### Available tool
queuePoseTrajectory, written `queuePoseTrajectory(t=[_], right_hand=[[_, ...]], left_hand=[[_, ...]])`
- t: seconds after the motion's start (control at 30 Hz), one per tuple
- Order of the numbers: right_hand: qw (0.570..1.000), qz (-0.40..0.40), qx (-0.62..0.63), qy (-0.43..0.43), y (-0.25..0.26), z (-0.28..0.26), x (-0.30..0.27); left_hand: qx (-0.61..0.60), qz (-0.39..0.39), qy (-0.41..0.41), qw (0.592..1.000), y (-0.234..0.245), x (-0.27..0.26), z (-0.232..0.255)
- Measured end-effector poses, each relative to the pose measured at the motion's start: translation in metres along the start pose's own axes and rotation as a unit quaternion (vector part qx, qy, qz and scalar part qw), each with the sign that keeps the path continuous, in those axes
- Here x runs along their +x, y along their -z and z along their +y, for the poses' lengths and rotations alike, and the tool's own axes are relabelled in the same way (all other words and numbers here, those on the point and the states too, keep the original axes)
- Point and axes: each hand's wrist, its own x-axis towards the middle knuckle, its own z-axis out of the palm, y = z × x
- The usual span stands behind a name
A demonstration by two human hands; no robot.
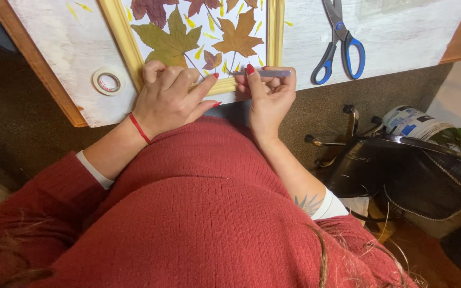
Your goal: Framing pressed autumn leaves in a wooden frame using tweezers and tape.
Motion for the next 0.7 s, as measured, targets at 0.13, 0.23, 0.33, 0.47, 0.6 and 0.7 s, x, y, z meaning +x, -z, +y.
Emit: queuePoseTrajectory(t=[0.13, 0.23, 0.33, 0.47, 0.6, 0.7], right_hand=[[1.0, 0.011, -0.015, -0.007, -0.003, -0.003, 0.0], [1.0, 0.007, -0.014, 0.0, -0.003, -0.003, 0.0], [1.0, 0.003, -0.025, 0.0, -0.003, -0.004, 0.0], [1.0, -0.003, -0.022, 0.007, -0.001, -0.003, 0.0], [1.0, -0.003, -0.021, 0.019, 0.001, -0.005, 0.001], [1.0, -0.009, -0.02, 0.011, 0.004, -0.004, 0.002]], left_hand=[[-0.002, -0.005, 0.003, 1.0, 0.002, 0.004, -0.001], [-0.004, -0.01, 0.003, 1.0, 0.002, 0.009, -0.002], [-0.012, -0.017, -0.003, 1.0, 0.003, 0.012, -0.008], [-0.012, -0.014, -0.011, 1.0, 0.007, 0.016, -0.018], [0.002, -0.014, -0.033, 0.999, 0.009, 0.015, -0.025], [-0.001, -0.016, -0.032, 0.999, 0.008, 0.013, -0.025]])
